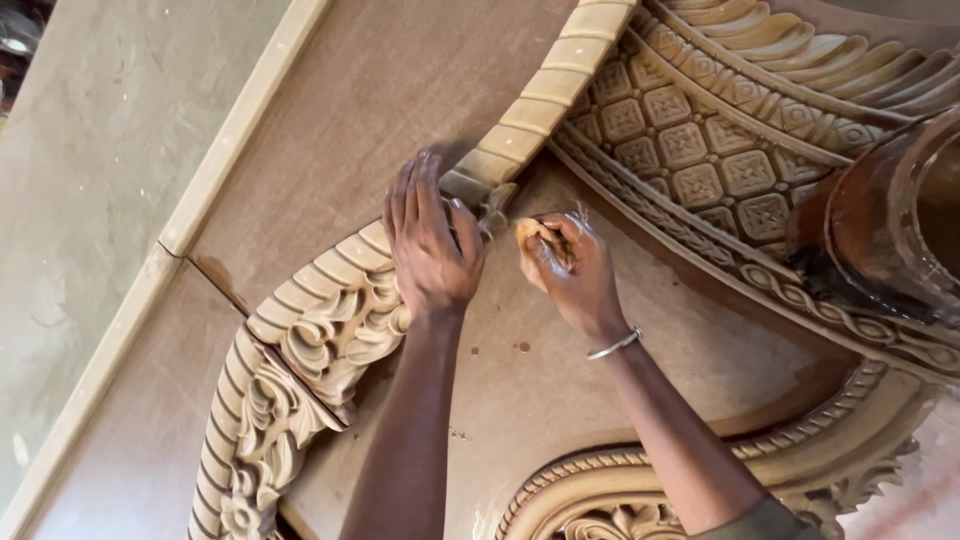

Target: The person applies a liquid finish to a carved wooden headboard using a cloth. They repeatedly dip the cloth into a metal can and wipe the finish onto the ornate edges and flat surfaces of the headboard.

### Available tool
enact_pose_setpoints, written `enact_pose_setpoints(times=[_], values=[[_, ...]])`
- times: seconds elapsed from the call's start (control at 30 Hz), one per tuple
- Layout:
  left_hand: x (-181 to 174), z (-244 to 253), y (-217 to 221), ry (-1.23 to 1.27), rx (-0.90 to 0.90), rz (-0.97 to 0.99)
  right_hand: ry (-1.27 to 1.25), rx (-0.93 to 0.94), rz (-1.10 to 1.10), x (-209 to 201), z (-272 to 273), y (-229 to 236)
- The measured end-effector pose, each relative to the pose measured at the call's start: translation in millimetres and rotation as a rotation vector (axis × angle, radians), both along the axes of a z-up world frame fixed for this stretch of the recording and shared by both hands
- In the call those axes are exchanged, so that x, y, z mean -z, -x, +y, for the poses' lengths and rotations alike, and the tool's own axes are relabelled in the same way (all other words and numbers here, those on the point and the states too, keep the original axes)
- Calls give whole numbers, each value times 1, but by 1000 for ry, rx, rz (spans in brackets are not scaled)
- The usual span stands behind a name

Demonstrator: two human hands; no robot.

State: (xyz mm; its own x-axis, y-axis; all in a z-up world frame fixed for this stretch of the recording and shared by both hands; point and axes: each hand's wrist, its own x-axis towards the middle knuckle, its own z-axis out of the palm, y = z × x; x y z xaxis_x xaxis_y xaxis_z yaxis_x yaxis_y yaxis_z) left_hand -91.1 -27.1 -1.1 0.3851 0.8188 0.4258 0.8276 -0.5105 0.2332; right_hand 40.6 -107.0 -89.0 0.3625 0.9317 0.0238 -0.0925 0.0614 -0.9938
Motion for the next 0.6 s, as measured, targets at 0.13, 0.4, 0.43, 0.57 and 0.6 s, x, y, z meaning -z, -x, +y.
enact_pose_setpoints(times=[0.13,0.4,0.43,0.57,0.6], values=[[7,-1,4,4,1,-30,-38,126,-201,-8,5,17],[6,5,4,-8,8,-33,-121,201,-236,3,12,26],[6,2,4,-22,22,-55,-28,180,-70,5,10,27],[6,7,7,-66,93,-176,160,162,68,1,0,32],[9,3,10,-53,104,-209,185,169,-27,-2,-10,36]])
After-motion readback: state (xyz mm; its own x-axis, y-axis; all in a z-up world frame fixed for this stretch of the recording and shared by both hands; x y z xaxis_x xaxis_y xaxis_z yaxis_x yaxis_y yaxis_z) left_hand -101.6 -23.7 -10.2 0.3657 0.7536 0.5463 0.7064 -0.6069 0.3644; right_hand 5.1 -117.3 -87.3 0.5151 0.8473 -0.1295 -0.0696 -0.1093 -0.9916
